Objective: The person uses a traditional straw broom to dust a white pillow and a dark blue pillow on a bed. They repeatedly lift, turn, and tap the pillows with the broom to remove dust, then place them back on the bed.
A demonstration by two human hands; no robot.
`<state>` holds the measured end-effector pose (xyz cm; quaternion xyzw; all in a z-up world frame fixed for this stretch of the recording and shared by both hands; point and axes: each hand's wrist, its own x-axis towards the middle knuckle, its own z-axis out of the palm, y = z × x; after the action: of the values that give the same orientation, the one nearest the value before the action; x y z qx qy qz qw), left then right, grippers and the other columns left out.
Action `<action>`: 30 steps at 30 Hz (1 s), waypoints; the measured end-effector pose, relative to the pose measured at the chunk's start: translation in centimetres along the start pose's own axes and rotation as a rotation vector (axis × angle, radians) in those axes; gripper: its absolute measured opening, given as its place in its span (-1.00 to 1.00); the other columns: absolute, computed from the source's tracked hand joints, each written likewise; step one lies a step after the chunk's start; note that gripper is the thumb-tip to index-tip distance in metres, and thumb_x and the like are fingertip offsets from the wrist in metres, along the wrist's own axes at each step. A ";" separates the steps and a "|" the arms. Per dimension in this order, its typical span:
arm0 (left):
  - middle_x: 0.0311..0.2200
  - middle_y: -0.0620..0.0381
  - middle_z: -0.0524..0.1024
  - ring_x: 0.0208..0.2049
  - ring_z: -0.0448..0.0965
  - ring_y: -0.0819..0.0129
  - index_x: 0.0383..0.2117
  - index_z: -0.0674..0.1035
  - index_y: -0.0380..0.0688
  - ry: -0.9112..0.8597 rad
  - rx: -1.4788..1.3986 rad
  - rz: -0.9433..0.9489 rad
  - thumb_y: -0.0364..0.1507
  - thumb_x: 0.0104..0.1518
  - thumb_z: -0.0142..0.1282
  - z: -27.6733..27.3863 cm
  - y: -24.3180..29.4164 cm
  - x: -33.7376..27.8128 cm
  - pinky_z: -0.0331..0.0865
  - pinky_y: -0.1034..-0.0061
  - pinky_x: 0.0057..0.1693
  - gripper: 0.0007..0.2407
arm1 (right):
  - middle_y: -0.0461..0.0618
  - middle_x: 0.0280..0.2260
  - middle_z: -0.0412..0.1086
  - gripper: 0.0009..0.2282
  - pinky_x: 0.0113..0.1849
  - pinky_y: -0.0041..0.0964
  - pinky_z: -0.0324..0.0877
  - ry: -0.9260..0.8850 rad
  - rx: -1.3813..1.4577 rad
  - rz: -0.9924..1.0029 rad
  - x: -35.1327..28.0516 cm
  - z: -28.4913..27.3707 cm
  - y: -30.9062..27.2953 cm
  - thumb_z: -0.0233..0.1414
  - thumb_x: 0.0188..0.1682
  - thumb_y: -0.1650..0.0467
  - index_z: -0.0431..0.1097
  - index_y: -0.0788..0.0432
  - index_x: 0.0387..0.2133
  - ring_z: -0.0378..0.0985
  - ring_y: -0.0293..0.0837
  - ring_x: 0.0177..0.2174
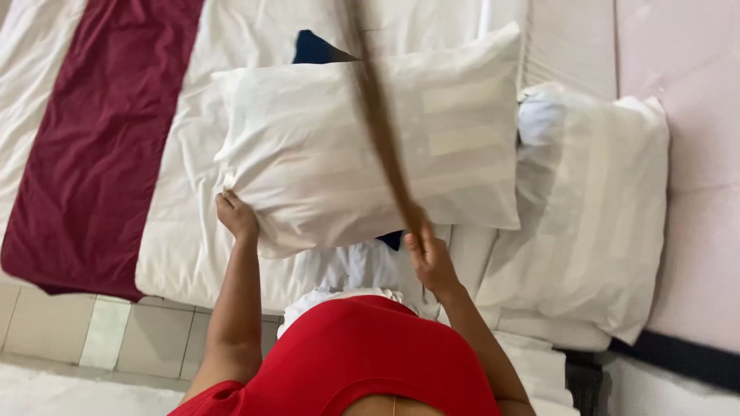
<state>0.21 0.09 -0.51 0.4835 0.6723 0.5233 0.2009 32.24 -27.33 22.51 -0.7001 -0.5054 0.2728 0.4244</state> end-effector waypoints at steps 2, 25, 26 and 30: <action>-0.50 -0.16 0.39 -0.40 0.46 -0.13 -0.40 0.38 -0.17 -0.050 0.080 -0.018 -0.31 0.47 -0.18 0.7 -0.8 -0.2 0.35 0.19 -0.20 -0.73 | 0.29 -0.41 0.53 -0.55 -0.45 0.08 0.40 -0.065 -0.241 -0.011 -1.1 1.0 2.3 -0.14 0.13 0.20 0.09 -0.02 0.29 0.55 0.21 -0.50; -0.40 -0.45 0.51 -0.25 0.56 -0.49 -0.29 0.37 -0.19 -0.281 0.442 -0.136 -0.24 0.45 -0.32 1.1 -1.2 -0.7 0.43 -0.22 -0.13 -0.71 | 0.17 -0.48 0.54 -0.75 -0.39 0.09 0.50 0.209 -0.518 0.002 -1.6 0.1 3.3 0.02 0.08 0.16 0.49 0.05 -0.28 0.63 0.18 -0.43; -0.39 -0.46 0.51 -0.23 0.55 -0.50 -0.28 0.38 -0.19 -0.289 0.441 -0.148 -0.24 0.45 -0.32 0.8 -1.1 -0.8 0.42 -0.24 -0.12 -0.71 | 0.08 -0.49 0.52 -0.74 -0.42 0.07 0.53 0.083 -0.638 -0.053 -1.3 0.9 3.2 -0.06 0.09 0.13 0.37 -0.16 -0.02 0.63 0.14 -0.49; -0.38 -0.44 0.53 -0.22 0.57 -0.49 -0.27 0.38 -0.16 -0.296 0.435 -0.206 -0.20 0.44 -0.33 0.0 -2.1 -0.3 0.44 -0.23 -0.13 -0.70 | 0.17 -0.57 0.50 -0.68 -0.38 0.18 0.51 -0.059 -0.772 0.091 0.0 0.3 5.3 -0.14 0.12 0.07 0.50 -0.12 -0.17 0.63 0.26 -0.49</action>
<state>-0.59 -0.09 -2.50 0.5155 0.7778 0.2671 0.2405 34.49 -27.87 17.77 -0.8219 -0.5512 0.1011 0.1025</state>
